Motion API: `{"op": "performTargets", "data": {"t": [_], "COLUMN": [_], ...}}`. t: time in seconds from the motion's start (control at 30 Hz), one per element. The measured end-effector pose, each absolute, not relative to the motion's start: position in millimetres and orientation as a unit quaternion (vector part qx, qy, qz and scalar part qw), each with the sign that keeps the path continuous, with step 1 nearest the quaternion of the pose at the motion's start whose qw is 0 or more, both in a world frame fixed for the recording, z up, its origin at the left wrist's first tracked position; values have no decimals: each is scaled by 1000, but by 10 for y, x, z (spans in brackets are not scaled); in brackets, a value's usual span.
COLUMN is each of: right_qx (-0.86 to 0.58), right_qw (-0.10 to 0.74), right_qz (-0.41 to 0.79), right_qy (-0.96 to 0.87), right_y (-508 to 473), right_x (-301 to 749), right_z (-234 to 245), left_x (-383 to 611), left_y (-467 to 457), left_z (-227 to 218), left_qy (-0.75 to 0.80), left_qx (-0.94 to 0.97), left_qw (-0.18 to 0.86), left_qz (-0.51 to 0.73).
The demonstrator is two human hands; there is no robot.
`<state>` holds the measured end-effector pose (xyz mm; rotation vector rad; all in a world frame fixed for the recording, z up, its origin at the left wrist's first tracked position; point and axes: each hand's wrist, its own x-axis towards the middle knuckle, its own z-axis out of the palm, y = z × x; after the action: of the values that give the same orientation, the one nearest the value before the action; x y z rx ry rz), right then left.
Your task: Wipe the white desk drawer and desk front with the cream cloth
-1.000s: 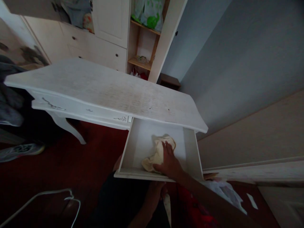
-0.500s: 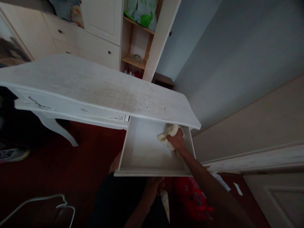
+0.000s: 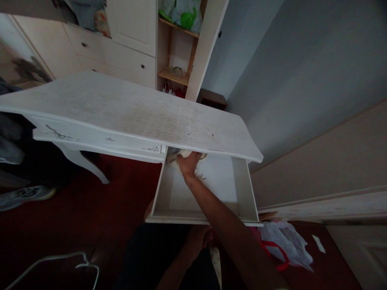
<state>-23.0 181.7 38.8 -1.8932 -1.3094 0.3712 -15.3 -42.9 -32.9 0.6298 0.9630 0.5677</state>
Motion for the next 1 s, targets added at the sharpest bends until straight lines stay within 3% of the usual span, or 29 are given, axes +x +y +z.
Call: {"op": "performTargets", "data": {"t": [0.13, 0.4, 0.57, 0.67, 0.77, 1.0], "right_qx": [-675, -560, -458, -375, -350, -435], "right_qw": [368, 312, 202, 178, 166, -4], "right_qz": [261, 477, 596, 661, 667, 524], "right_qy": [-584, -601, -628, -625, -637, -732], "right_y": [1887, 1494, 978, 789, 731, 735], "right_x": [-540, -163, 8, 217, 508, 1334], "right_z": [460, 607, 563, 562, 611, 932], "left_x": [-178, -196, -132, -107, -109, -177], "left_y": [-436, -441, -455, -450, -448, -422], "left_z": [-292, -332, -361, -410, -468, -590], "left_qy": [455, 445, 460, 454, 450, 440], "left_qx": [386, 409, 419, 418, 425, 491], "left_qw": [751, 743, 708, 711, 707, 668], "left_qz": [282, 289, 334, 336, 342, 345]}}
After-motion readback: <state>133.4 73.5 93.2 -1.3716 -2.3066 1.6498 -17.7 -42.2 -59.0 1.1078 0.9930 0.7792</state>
